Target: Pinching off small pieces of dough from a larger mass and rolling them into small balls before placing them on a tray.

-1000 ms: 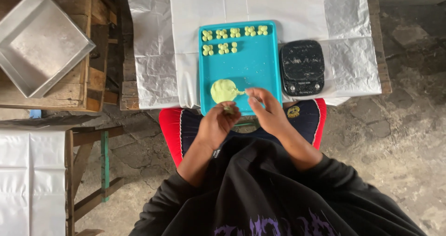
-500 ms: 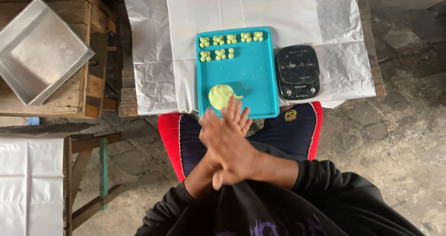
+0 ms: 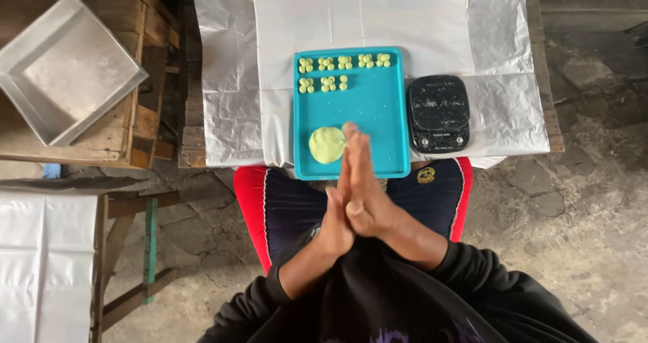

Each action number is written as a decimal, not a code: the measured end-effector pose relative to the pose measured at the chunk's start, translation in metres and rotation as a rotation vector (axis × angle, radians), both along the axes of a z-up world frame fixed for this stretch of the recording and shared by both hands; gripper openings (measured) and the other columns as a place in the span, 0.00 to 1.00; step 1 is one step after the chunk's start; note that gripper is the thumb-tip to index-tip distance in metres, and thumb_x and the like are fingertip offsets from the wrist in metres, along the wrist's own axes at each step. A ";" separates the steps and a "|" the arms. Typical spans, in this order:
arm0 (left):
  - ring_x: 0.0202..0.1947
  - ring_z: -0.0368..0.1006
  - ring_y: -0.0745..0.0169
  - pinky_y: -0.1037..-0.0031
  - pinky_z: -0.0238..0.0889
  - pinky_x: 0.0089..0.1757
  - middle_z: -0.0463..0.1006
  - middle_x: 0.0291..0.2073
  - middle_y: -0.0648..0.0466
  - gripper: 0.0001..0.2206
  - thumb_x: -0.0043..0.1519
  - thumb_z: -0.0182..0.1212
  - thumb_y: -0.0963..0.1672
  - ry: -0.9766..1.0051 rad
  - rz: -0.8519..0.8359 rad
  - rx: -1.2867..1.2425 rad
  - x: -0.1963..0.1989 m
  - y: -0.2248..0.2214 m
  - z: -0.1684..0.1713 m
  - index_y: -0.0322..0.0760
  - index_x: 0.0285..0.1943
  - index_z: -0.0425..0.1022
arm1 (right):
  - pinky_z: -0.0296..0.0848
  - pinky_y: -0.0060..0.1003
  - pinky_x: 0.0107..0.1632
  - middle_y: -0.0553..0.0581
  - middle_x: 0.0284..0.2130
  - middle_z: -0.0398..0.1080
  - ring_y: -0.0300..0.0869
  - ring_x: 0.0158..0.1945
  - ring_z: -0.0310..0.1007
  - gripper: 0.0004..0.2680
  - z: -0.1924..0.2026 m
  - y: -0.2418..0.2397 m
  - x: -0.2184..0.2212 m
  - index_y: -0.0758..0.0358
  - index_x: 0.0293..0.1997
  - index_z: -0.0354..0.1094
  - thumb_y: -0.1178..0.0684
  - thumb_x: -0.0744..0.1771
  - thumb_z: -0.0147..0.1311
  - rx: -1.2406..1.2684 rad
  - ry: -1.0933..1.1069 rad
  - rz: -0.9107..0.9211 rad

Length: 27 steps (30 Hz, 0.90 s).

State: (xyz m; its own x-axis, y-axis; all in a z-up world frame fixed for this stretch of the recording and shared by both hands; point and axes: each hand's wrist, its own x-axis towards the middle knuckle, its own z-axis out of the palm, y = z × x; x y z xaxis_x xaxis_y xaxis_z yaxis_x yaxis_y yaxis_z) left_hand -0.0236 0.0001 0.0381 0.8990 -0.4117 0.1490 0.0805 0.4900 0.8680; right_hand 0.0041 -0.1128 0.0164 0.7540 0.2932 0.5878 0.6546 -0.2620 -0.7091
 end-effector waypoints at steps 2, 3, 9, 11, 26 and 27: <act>0.79 0.21 0.44 0.55 0.15 0.72 0.25 0.80 0.44 0.41 0.68 0.18 0.62 -0.016 0.012 -0.007 0.003 -0.003 0.010 0.34 0.81 0.24 | 0.17 0.67 0.74 0.78 0.77 0.22 0.71 0.78 0.15 0.38 -0.002 -0.003 -0.010 0.77 0.78 0.17 0.26 0.71 0.23 -0.059 0.035 -0.027; 0.79 0.19 0.46 0.57 0.14 0.72 0.23 0.80 0.47 0.46 0.63 0.15 0.66 -0.025 0.027 -0.018 0.004 -0.005 0.014 0.34 0.81 0.21 | 0.15 0.68 0.72 0.82 0.76 0.21 0.73 0.76 0.13 0.41 -0.003 -0.005 -0.016 0.80 0.77 0.18 0.24 0.70 0.28 -0.123 0.078 -0.051; 0.79 0.27 0.38 0.50 0.22 0.72 0.32 0.80 0.42 0.32 0.73 0.14 0.54 -0.160 0.059 0.116 -0.008 -0.003 0.004 0.30 0.81 0.32 | 0.15 0.68 0.75 0.78 0.77 0.21 0.72 0.78 0.13 0.41 0.017 0.004 -0.031 0.76 0.77 0.16 0.21 0.70 0.20 -0.047 0.069 0.033; 0.79 0.25 0.44 0.54 0.19 0.72 0.29 0.80 0.43 0.33 0.72 0.15 0.55 -0.093 0.065 0.015 -0.019 -0.014 0.008 0.31 0.81 0.29 | 0.14 0.70 0.74 0.79 0.76 0.21 0.74 0.78 0.13 0.41 0.016 -0.004 -0.014 0.78 0.77 0.15 0.22 0.69 0.19 -0.055 0.040 0.008; 0.80 0.19 0.42 0.53 0.20 0.74 0.19 0.79 0.46 0.39 0.70 0.20 0.61 -0.242 0.150 0.170 0.003 -0.002 0.012 0.32 0.79 0.19 | 0.16 0.64 0.81 0.70 0.78 0.15 0.63 0.82 0.11 0.31 0.038 0.007 -0.050 0.69 0.79 0.16 0.32 0.75 0.19 0.066 0.158 0.088; 0.82 0.18 0.43 0.49 0.18 0.75 0.17 0.80 0.49 0.37 0.73 0.24 0.61 -0.149 0.244 0.096 0.006 -0.004 0.013 0.38 0.79 0.18 | 0.16 0.68 0.83 0.70 0.78 0.15 0.65 0.83 0.10 0.31 0.041 0.015 -0.068 0.67 0.80 0.18 0.29 0.76 0.17 0.090 0.196 0.128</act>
